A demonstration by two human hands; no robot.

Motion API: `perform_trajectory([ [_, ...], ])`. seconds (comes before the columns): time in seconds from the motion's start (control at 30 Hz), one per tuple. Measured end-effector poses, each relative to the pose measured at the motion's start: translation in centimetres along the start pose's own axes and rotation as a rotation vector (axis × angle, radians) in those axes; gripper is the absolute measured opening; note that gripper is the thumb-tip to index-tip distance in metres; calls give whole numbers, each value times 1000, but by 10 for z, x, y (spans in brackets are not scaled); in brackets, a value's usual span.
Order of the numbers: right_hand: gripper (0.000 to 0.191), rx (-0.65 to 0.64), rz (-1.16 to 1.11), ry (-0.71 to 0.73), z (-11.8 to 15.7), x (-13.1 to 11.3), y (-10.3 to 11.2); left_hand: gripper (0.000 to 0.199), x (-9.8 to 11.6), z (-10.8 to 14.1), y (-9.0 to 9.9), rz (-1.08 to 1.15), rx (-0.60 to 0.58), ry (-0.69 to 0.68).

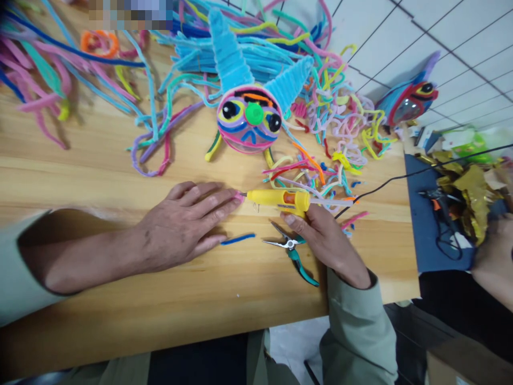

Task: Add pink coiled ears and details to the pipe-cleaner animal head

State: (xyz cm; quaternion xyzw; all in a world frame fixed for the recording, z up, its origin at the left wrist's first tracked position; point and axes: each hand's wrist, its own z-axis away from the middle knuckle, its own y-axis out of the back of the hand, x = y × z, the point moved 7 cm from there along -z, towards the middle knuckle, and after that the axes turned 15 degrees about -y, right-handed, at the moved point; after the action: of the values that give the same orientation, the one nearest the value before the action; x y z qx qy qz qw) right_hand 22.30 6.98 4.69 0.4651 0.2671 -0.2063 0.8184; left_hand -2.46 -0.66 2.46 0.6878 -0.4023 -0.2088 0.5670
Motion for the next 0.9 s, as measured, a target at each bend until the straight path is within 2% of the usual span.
perform_trajectory([
  [0.23,54,3,31,-26,0,5,0,53,1,-1,1,-2,-9,-1],
  [0.4,49,66,-160,-3,2,-1,7,54,-1,0,-1,30,-2,2],
  [0.57,56,47,-323,20,5,-6,15,54,-2,2,-1,58,34,-5],
  [0.73,51,142,-523,61,19,-6,39,57,-4,1,-1,47,87,-25],
  [0.9,37,342,-633,142,54,6,78,52,-7,2,-3,35,99,-26],
])
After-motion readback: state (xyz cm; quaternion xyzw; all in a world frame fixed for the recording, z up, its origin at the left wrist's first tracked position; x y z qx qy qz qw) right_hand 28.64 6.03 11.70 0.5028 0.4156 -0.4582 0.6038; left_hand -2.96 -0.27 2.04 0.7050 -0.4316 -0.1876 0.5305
